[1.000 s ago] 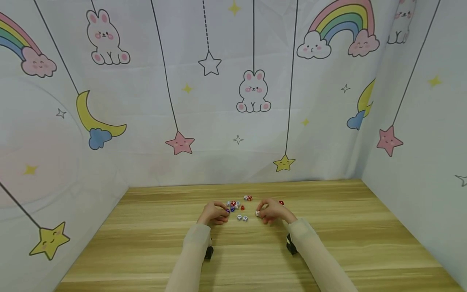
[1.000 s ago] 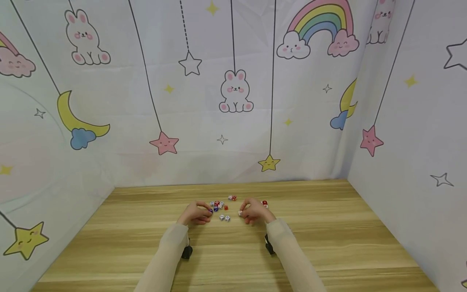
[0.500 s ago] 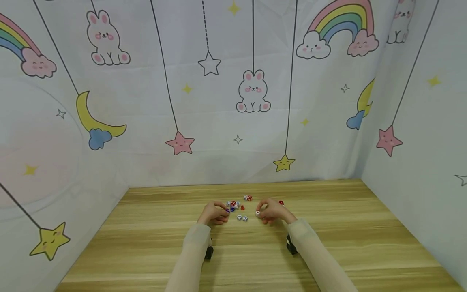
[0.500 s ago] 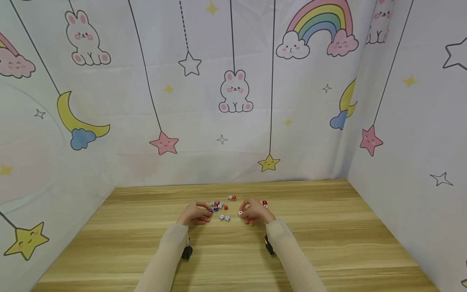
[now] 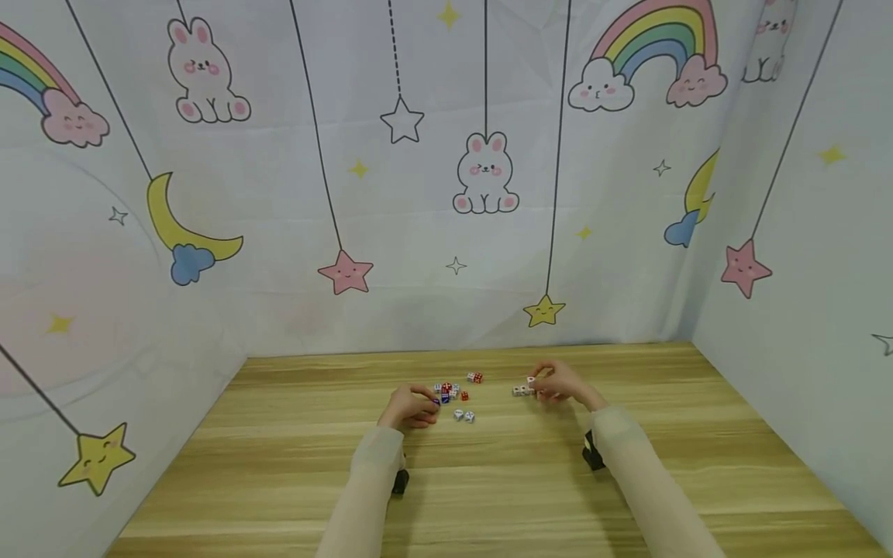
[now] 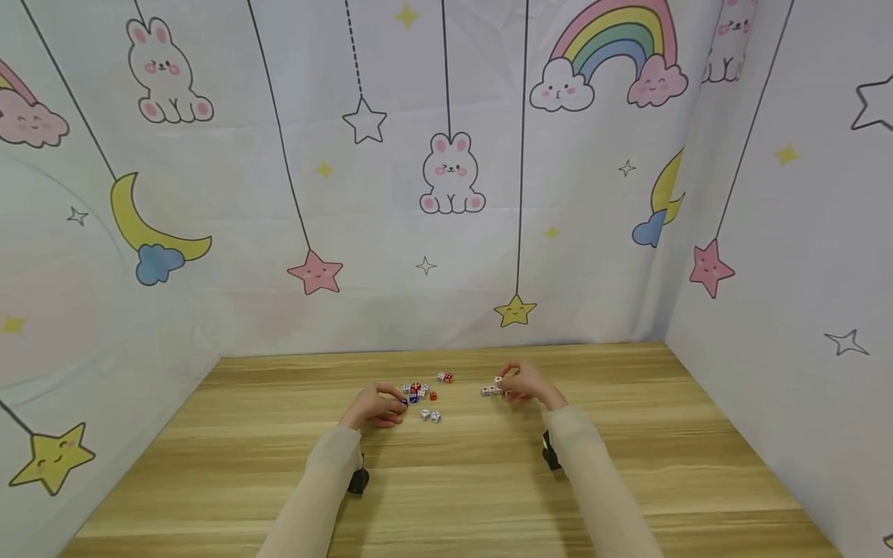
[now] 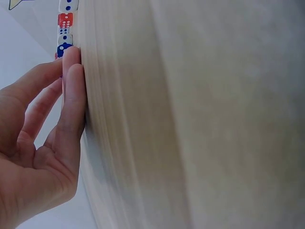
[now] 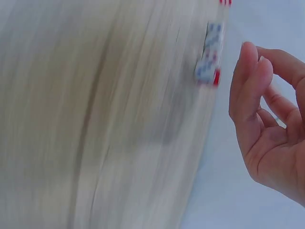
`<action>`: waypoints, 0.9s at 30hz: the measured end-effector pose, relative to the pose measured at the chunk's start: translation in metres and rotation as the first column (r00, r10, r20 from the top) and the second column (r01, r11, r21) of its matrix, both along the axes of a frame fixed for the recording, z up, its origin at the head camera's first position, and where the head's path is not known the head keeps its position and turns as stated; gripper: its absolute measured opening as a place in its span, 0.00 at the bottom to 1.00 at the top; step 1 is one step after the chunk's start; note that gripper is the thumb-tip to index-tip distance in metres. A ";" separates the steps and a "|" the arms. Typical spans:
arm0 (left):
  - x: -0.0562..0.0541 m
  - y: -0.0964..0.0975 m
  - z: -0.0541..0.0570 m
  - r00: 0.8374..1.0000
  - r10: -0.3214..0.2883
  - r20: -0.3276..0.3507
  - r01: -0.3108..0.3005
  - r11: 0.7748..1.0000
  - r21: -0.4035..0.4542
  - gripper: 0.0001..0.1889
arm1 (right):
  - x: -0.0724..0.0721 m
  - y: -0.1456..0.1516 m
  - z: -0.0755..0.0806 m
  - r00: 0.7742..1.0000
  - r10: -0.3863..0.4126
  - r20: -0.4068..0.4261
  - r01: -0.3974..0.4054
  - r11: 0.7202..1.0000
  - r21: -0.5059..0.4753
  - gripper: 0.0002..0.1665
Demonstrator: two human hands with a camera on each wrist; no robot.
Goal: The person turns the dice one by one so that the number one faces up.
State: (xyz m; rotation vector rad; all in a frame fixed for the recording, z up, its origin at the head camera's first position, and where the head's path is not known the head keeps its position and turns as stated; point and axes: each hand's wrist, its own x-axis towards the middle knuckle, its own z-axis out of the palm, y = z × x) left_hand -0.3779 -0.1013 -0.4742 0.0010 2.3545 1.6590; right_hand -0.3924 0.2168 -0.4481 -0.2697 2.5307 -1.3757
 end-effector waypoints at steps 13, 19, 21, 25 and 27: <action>0.002 0.001 0.000 1.000 0.010 0.003 -0.010 1.000 -0.018 0.13 | -0.002 0.025 -0.017 0.991 -0.134 0.002 0.133 0.988 0.074 0.08; 0.001 0.002 -0.003 1.000 0.012 0.000 -0.012 1.000 -0.010 0.11 | 0.001 0.022 -0.017 0.988 -0.152 0.039 0.149 0.987 0.055 0.09; 0.000 0.001 -0.002 1.000 0.013 0.002 -0.013 1.000 -0.005 0.11 | 0.001 0.021 -0.016 0.987 -0.154 0.039 0.152 0.987 0.055 0.09; 0.000 0.001 -0.001 1.000 0.013 0.009 -0.013 1.000 -0.003 0.11 | 0.002 0.018 -0.015 0.986 -0.162 0.022 0.161 0.985 0.061 0.09; 0.001 0.001 0.000 1.000 0.012 0.012 -0.012 1.000 -0.005 0.11 | 0.001 0.017 -0.016 0.986 -0.167 0.016 0.166 0.984 0.066 0.09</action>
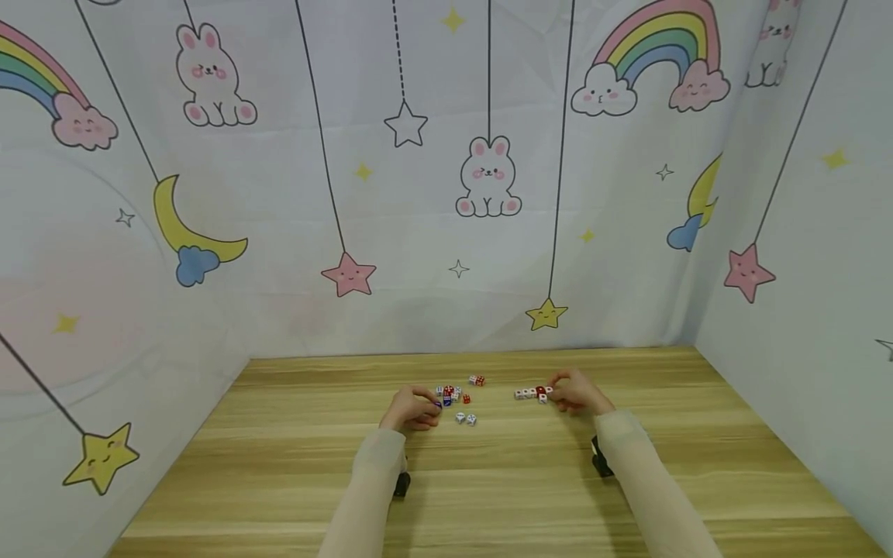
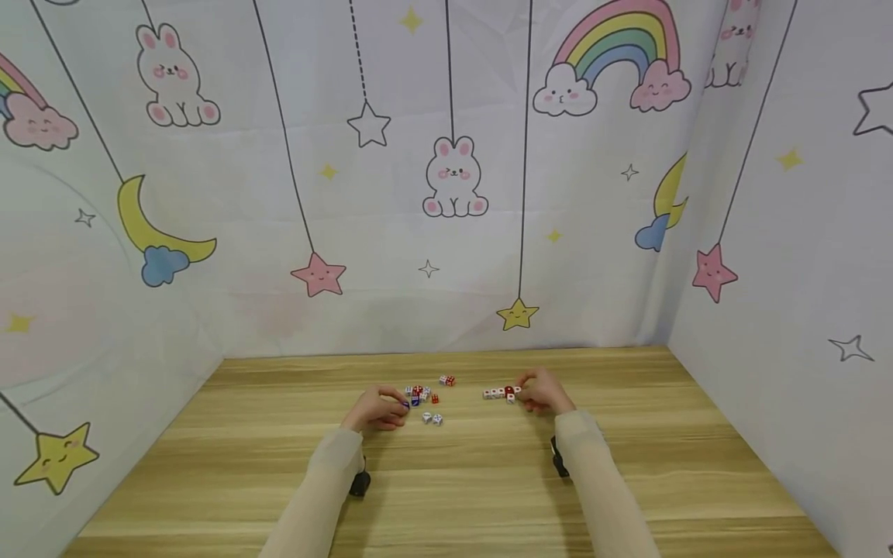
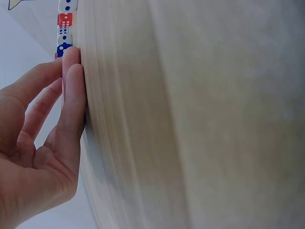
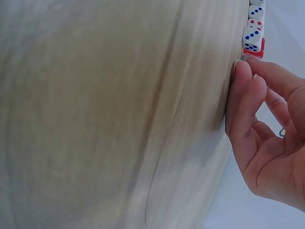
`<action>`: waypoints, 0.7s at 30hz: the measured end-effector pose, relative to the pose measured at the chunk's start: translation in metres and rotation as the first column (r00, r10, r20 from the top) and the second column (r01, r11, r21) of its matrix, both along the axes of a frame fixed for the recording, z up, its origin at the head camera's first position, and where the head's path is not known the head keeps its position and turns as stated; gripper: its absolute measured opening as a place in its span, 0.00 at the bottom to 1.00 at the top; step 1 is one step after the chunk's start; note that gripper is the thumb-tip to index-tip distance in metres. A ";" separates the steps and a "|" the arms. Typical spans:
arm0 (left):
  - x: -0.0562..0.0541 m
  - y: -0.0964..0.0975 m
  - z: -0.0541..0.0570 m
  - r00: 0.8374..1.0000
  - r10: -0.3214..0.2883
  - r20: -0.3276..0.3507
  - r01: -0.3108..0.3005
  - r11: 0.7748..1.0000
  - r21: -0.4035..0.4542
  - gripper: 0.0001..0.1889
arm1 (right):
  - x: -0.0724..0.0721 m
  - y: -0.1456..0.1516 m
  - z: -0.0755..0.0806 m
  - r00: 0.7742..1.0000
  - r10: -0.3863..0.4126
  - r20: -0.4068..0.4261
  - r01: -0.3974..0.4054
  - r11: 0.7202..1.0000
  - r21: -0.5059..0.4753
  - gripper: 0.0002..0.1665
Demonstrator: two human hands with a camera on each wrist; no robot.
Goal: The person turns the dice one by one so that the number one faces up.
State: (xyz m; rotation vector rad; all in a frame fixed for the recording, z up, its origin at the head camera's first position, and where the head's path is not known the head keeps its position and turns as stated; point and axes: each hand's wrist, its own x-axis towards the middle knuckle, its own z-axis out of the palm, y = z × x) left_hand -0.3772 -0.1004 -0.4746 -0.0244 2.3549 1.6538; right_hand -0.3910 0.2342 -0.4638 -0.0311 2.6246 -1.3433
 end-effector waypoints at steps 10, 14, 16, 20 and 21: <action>0.000 0.001 -0.001 1.000 0.007 -0.005 -0.007 1.000 -0.014 0.11 | -0.006 0.003 -0.006 1.000 -0.001 0.016 0.001 1.000 -0.015 0.11; 0.000 0.001 0.000 1.000 0.006 -0.007 -0.006 1.000 -0.018 0.11 | -0.006 0.006 -0.006 1.000 0.015 0.010 -0.014 0.999 -0.033 0.14; 0.000 0.001 0.000 1.000 0.004 -0.004 -0.004 1.000 -0.016 0.11 | -0.005 0.006 -0.004 1.000 0.018 -0.003 -0.018 0.999 -0.042 0.16; 0.002 0.000 0.001 1.000 0.004 -0.009 -0.004 1.000 -0.012 0.11 | -0.004 -0.001 0.007 0.998 0.027 -0.048 -0.031 0.995 -0.096 0.19; 0.003 0.000 0.002 1.000 0.006 -0.011 -0.007 1.000 -0.012 0.11 | -0.003 -0.005 0.010 0.998 0.029 -0.057 -0.036 0.993 -0.116 0.20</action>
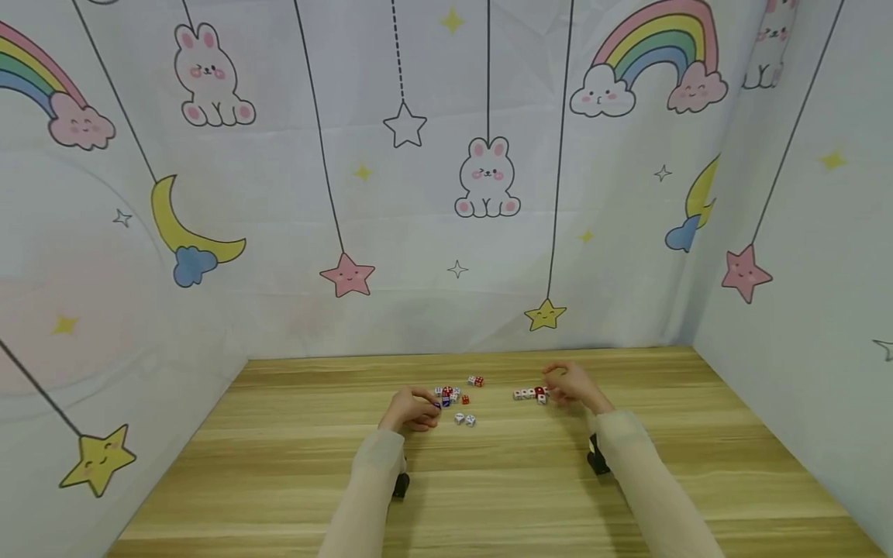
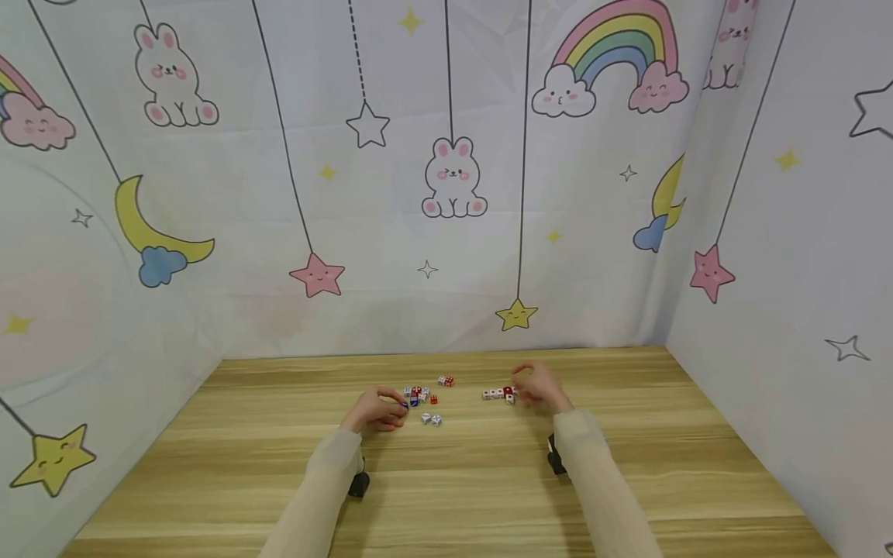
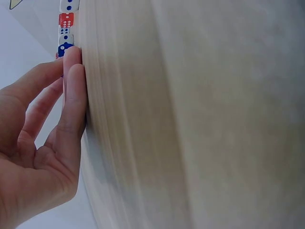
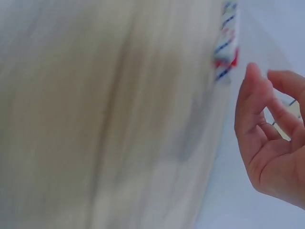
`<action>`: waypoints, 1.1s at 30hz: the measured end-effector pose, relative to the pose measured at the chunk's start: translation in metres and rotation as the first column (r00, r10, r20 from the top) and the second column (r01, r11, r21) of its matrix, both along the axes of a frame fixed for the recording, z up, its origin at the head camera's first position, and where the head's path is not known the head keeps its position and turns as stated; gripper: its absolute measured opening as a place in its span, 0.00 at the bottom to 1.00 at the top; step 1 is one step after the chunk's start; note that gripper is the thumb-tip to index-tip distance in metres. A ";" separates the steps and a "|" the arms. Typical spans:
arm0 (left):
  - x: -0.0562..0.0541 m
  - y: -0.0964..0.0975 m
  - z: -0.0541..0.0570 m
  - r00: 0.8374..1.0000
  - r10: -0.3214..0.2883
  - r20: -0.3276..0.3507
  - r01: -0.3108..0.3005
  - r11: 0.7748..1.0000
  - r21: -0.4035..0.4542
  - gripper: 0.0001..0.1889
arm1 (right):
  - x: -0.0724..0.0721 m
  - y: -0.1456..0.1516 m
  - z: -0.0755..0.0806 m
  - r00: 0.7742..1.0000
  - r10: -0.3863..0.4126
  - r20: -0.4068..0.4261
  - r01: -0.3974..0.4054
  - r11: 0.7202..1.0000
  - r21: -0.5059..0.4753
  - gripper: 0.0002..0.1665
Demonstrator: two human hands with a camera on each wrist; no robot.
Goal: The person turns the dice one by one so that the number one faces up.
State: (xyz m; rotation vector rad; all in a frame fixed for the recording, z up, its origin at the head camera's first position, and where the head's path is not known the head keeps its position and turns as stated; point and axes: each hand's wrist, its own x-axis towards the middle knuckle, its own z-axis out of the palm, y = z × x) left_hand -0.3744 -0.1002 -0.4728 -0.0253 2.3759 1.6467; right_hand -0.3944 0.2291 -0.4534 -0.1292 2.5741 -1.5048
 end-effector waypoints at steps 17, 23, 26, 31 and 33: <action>0.001 0.001 0.002 1.000 0.006 -0.001 -0.006 1.000 -0.002 0.11 | -0.004 -0.095 0.009 0.979 0.162 0.127 -0.140 0.976 -0.169 0.26; 0.000 0.000 -0.001 1.000 0.001 0.006 -0.001 1.000 -0.002 0.11 | -0.006 -0.106 -0.004 0.964 0.208 0.169 -0.174 0.965 -0.197 0.27; 0.000 0.000 -0.001 1.000 -0.002 0.006 0.002 1.000 -0.005 0.12 | -0.007 -0.109 -0.007 0.957 0.223 0.186 -0.194 0.967 -0.163 0.27; 0.002 0.001 0.002 1.000 -0.012 0.005 0.012 1.000 -0.006 0.13 | -0.006 -0.112 -0.009 0.961 0.198 0.195 -0.183 0.979 -0.094 0.26; 0.002 0.002 0.002 1.000 -0.009 0.005 0.009 1.000 -0.008 0.13 | -0.006 -0.112 -0.009 0.964 0.184 0.194 -0.170 0.982 -0.088 0.25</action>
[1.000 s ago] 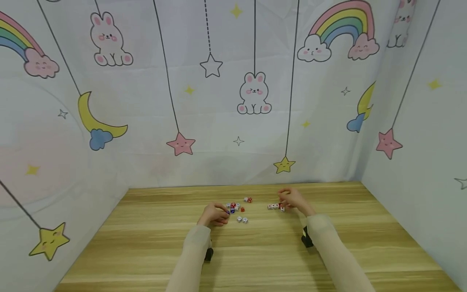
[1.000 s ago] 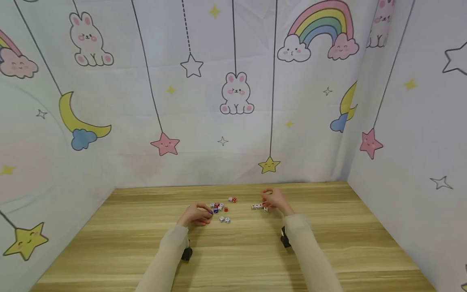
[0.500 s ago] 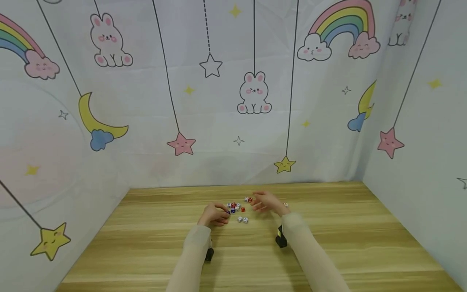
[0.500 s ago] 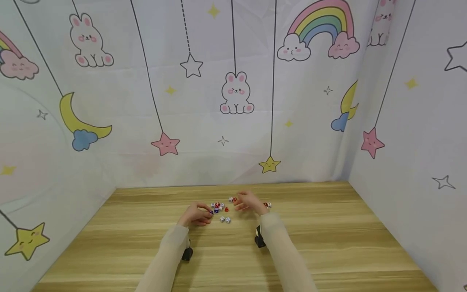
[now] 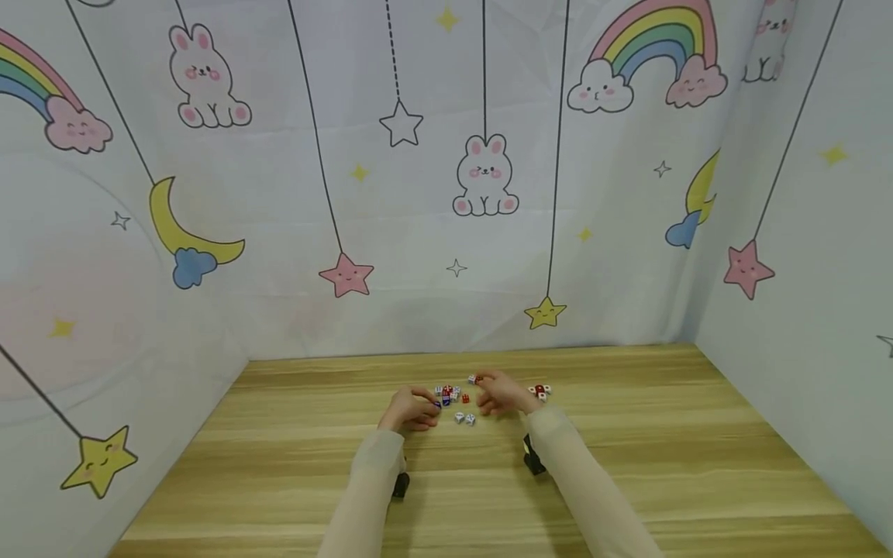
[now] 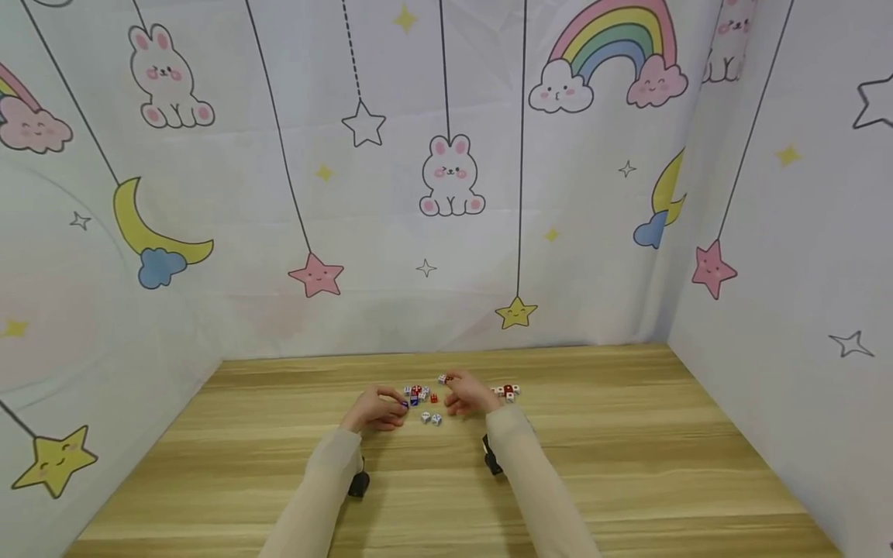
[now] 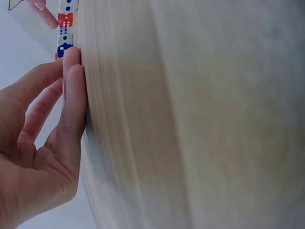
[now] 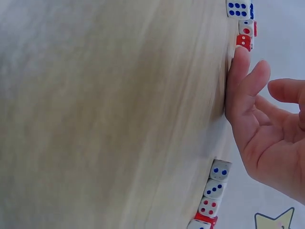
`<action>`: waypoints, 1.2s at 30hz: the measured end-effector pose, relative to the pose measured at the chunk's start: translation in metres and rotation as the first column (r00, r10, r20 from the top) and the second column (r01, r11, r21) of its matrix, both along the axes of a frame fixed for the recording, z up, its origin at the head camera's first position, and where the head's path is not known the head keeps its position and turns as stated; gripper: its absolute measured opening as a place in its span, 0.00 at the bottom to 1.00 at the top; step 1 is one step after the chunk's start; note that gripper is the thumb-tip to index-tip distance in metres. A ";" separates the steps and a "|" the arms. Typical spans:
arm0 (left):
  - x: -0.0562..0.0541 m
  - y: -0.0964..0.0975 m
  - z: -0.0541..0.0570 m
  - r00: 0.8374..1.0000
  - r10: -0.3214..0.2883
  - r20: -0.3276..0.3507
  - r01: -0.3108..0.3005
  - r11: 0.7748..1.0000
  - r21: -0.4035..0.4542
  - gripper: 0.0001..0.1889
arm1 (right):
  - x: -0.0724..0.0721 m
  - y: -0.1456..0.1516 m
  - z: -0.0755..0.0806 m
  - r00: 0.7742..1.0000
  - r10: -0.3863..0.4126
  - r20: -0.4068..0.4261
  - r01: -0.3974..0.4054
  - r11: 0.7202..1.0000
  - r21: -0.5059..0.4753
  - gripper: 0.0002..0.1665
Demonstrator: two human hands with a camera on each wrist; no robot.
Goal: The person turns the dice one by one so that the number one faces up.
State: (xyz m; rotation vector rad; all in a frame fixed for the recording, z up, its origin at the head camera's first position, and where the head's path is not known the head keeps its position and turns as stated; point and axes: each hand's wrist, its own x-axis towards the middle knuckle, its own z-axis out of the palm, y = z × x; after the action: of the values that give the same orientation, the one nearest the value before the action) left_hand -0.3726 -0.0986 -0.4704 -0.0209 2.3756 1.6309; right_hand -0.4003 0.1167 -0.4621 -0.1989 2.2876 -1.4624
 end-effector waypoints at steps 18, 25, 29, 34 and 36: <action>-0.002 0.000 0.001 1.000 0.014 0.007 -0.014 1.000 0.005 0.12 | 0.005 0.006 0.000 0.993 -0.018 -0.115 0.033 0.991 0.131 0.16; -0.001 0.001 -0.001 1.000 0.011 -0.006 -0.011 1.000 -0.002 0.12 | 0.005 0.005 -0.003 0.987 0.008 -0.162 0.023 0.982 0.189 0.13; -0.002 0.001 -0.002 1.000 0.013 -0.002 -0.013 1.000 0.001 0.11 | 0.002 0.008 -0.006 0.981 0.046 -0.186 -0.010 0.982 0.186 0.07; 0.000 0.000 0.001 1.000 0.003 -0.002 -0.003 1.000 0.005 0.11 | 0.003 0.009 -0.007 0.979 0.047 -0.198 -0.012 0.984 0.179 0.02; 0.001 0.000 0.001 1.000 0.001 -0.005 -0.001 1.000 0.005 0.11 | 0.006 0.007 -0.004 0.982 0.011 -0.187 0.023 0.984 0.179 0.04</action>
State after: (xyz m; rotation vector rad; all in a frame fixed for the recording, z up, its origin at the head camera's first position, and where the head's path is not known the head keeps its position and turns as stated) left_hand -0.3719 -0.0982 -0.4691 -0.0175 2.3750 1.6397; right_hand -0.3947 0.1241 -0.4664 -0.2874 2.5576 -1.2767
